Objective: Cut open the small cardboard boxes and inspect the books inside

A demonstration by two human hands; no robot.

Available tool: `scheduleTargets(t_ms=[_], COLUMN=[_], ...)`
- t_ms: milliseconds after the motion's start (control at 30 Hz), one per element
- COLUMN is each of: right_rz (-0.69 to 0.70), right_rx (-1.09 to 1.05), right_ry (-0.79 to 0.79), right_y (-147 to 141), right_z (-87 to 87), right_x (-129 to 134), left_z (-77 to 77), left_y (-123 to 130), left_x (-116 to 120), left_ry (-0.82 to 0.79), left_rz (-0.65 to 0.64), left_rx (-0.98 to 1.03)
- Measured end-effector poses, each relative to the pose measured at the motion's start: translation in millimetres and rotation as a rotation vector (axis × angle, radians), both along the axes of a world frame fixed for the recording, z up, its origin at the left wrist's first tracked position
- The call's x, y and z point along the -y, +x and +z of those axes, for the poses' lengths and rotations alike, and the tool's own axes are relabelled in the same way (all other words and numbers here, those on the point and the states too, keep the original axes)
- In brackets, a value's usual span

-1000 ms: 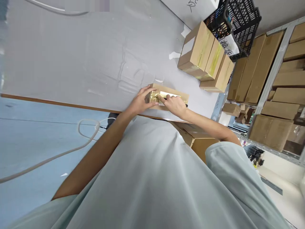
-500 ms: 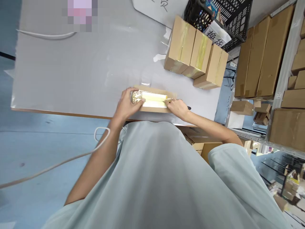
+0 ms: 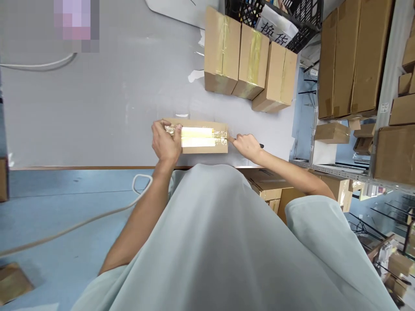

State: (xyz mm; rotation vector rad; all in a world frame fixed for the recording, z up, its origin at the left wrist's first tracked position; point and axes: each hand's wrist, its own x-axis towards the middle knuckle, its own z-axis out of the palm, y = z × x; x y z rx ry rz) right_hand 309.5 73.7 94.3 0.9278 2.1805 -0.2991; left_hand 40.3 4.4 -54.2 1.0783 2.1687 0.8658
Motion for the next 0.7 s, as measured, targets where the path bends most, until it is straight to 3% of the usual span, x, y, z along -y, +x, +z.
scheduleTargets(t_ms=[167,333,433,600,700], right_rz=[-0.004,0.005,-0.057,-0.314,-0.678], right_rx=[-0.031,-0.139,-0.232,-0.452,-0.688], right_ry=[0.004,0.008,0.027,0.058,0.049], right_y=[20,35,45,75,79], right_z=[-9.0,-42.3,-62.1,-82.3,-102.9], right_x=[-7,-21,-19,17,40], left_z=[9.8,12.8,13.2,12.9,10.9], left_y=[1,1,3,-7,-29], left_x=[-1,-2,-3,0,3], left_ry=[-0.025,-0.052,-0.064,-0.040,-0.008], left_rz=[-0.011,-0.011,-0.003,-0.045,-0.020], left_rx=[0.023,-0.037,-0.092,-0.064,-0.018])
